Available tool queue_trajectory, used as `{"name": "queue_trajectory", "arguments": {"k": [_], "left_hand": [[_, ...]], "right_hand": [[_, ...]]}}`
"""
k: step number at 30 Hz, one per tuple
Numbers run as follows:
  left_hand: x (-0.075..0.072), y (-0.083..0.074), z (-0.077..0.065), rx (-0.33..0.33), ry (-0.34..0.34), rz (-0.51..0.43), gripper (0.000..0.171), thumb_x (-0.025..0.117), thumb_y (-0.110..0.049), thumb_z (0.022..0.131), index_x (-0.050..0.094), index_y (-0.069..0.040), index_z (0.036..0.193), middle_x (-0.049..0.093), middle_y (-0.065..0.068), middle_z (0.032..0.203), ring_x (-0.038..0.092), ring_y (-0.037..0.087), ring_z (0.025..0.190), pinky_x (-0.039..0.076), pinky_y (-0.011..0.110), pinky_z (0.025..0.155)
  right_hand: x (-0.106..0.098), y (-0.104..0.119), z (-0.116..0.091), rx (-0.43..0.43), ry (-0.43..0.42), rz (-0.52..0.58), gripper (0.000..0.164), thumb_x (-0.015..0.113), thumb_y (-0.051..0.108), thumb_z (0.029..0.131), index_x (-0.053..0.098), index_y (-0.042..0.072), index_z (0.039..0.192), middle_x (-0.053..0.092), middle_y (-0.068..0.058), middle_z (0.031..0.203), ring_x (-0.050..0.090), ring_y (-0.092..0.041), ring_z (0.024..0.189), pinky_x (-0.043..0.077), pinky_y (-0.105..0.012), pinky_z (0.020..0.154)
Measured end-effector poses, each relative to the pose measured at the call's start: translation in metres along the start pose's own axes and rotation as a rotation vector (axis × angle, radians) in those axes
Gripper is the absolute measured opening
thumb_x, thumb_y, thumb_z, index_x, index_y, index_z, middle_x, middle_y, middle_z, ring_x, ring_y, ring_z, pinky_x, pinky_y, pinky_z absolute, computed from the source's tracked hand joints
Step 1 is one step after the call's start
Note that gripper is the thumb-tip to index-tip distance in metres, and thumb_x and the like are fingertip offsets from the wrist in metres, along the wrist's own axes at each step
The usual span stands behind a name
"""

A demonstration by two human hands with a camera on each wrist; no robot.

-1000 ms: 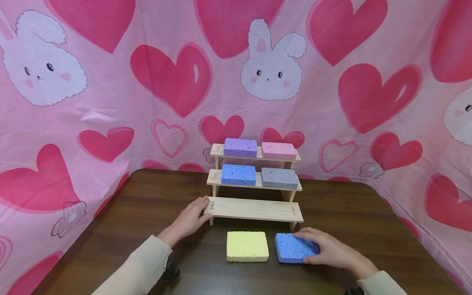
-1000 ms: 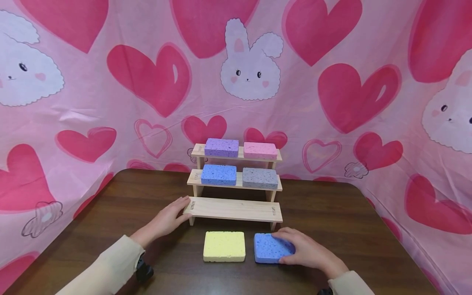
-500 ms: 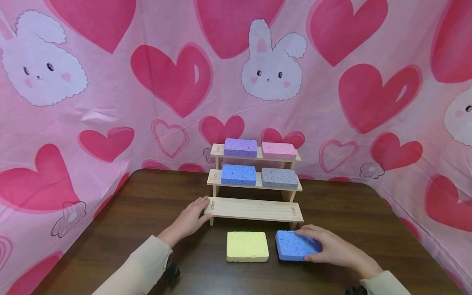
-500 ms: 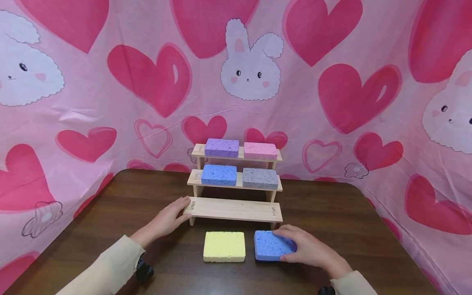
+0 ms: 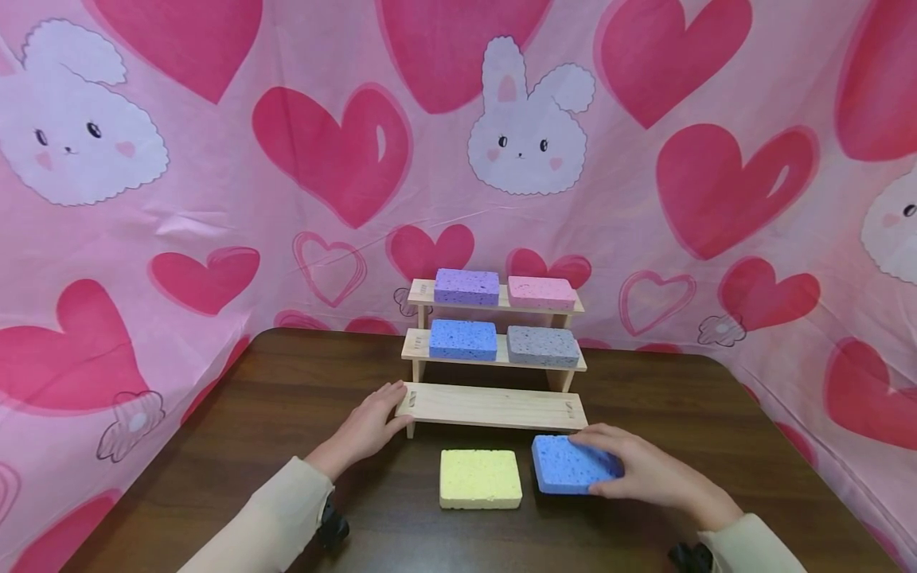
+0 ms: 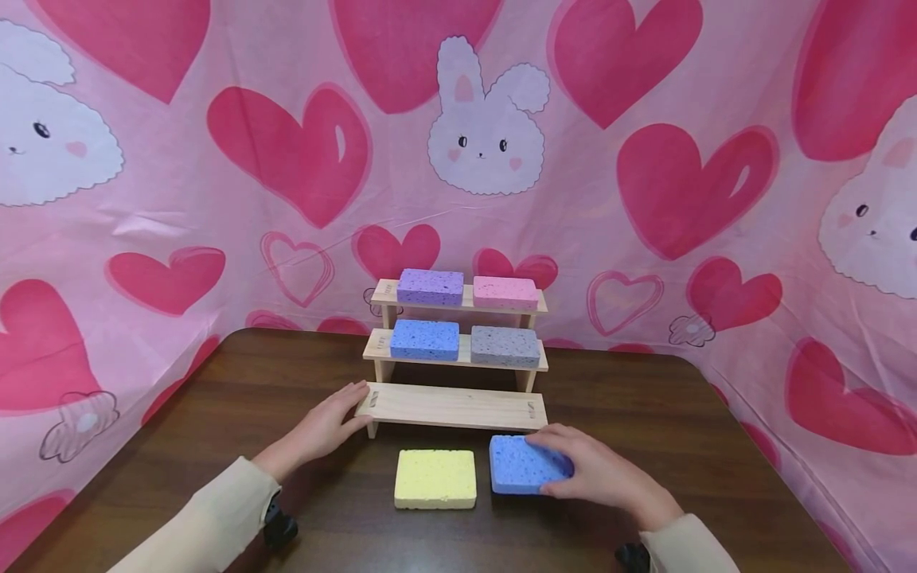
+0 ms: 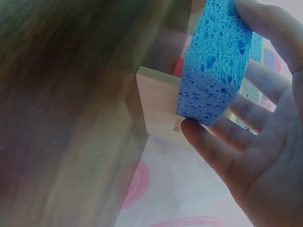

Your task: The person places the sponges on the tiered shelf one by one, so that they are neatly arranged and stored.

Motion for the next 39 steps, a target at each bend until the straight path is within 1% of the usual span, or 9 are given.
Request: {"name": "queue_trajectory", "arguments": {"k": [7,12,18,21,26,27,29,32,39], "left_hand": [[0.0,0.0,0.0,0.004,-0.002,-0.003,0.057,0.065,-0.023,0.086,0.046,0.003,0.132,0.039,0.019,0.139,0.031,0.036,0.13,0.028,0.052,0.101],[-0.001,-0.001,0.0,0.012,-0.004,-0.004,0.056,0.066,-0.022,0.086,0.046,0.004,0.132,0.04,0.02,0.139,0.031,0.037,0.129,0.028,0.052,0.101],[0.0,0.0,0.0,0.003,0.002,-0.002,0.056,0.065,-0.023,0.086,0.046,0.003,0.132,0.039,0.018,0.139,0.031,0.035,0.13,0.028,0.051,0.101],[0.0,0.0,0.0,-0.001,0.004,0.0,0.056,0.065,-0.023,0.086,0.046,0.003,0.133,0.039,0.018,0.139,0.031,0.035,0.13,0.028,0.051,0.101],[0.002,0.002,0.001,-0.003,0.009,-0.002,0.056,0.066,-0.023,0.086,0.046,0.002,0.133,0.039,0.018,0.139,0.031,0.035,0.13,0.028,0.051,0.101],[0.002,0.002,0.001,-0.004,0.009,-0.002,0.056,0.066,-0.022,0.086,0.046,0.002,0.133,0.039,0.018,0.139,0.031,0.035,0.13,0.029,0.051,0.101],[0.002,0.002,0.001,-0.006,0.011,-0.003,0.057,0.065,-0.023,0.086,0.046,0.002,0.133,0.039,0.018,0.14,0.03,0.035,0.13,0.028,0.051,0.101],[0.001,0.001,0.001,-0.006,0.01,-0.002,0.056,0.065,-0.023,0.086,0.046,0.002,0.133,0.039,0.018,0.14,0.03,0.035,0.13,0.028,0.051,0.101],[0.001,0.0,0.001,-0.01,0.011,-0.004,0.056,0.065,-0.023,0.086,0.046,0.002,0.133,0.039,0.018,0.14,0.03,0.035,0.13,0.028,0.052,0.101]], "right_hand": [[-0.004,0.003,0.005,-0.011,-0.008,-0.004,0.061,0.069,0.045,0.079,0.054,0.011,0.128,0.049,-0.014,0.125,0.049,-0.033,0.108,0.044,-0.054,0.085],[-0.007,0.005,0.008,-0.022,-0.01,0.002,0.061,0.069,0.044,0.079,0.054,0.011,0.128,0.049,-0.014,0.125,0.049,-0.032,0.108,0.045,-0.052,0.084],[-0.011,0.008,0.012,-0.043,-0.031,-0.027,0.06,0.07,0.043,0.079,0.054,0.013,0.128,0.049,-0.012,0.125,0.049,-0.032,0.109,0.046,-0.051,0.084],[-0.012,0.007,0.014,-0.02,-0.022,-0.025,0.061,0.07,0.043,0.078,0.054,0.014,0.129,0.049,-0.011,0.126,0.048,-0.031,0.111,0.045,-0.051,0.085],[-0.015,0.008,0.019,0.046,0.003,0.023,0.063,0.071,0.042,0.078,0.052,0.014,0.131,0.046,-0.012,0.129,0.045,-0.036,0.115,0.044,-0.053,0.086],[-0.015,0.009,0.02,0.047,0.003,0.026,0.063,0.071,0.041,0.078,0.052,0.014,0.131,0.046,-0.013,0.13,0.044,-0.037,0.115,0.044,-0.054,0.086],[-0.016,0.012,0.022,0.038,-0.003,0.025,0.063,0.071,0.04,0.078,0.051,0.013,0.131,0.046,-0.015,0.13,0.044,-0.039,0.115,0.044,-0.055,0.085],[-0.017,0.014,0.024,0.026,-0.019,0.005,0.063,0.07,0.042,0.078,0.052,0.014,0.131,0.046,-0.013,0.13,0.044,-0.036,0.116,0.043,-0.053,0.087],[-0.018,0.021,0.033,-0.04,-0.05,-0.038,0.062,0.069,0.044,0.08,0.053,0.013,0.13,0.048,-0.01,0.129,0.047,-0.03,0.113,0.043,-0.051,0.088]]}}
Point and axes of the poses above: each hand's wrist, its own z-axis towards the middle knuckle, its own x-axis out of the palm, y = z × x, the point moved 7 cm from there along z, towards the middle knuckle
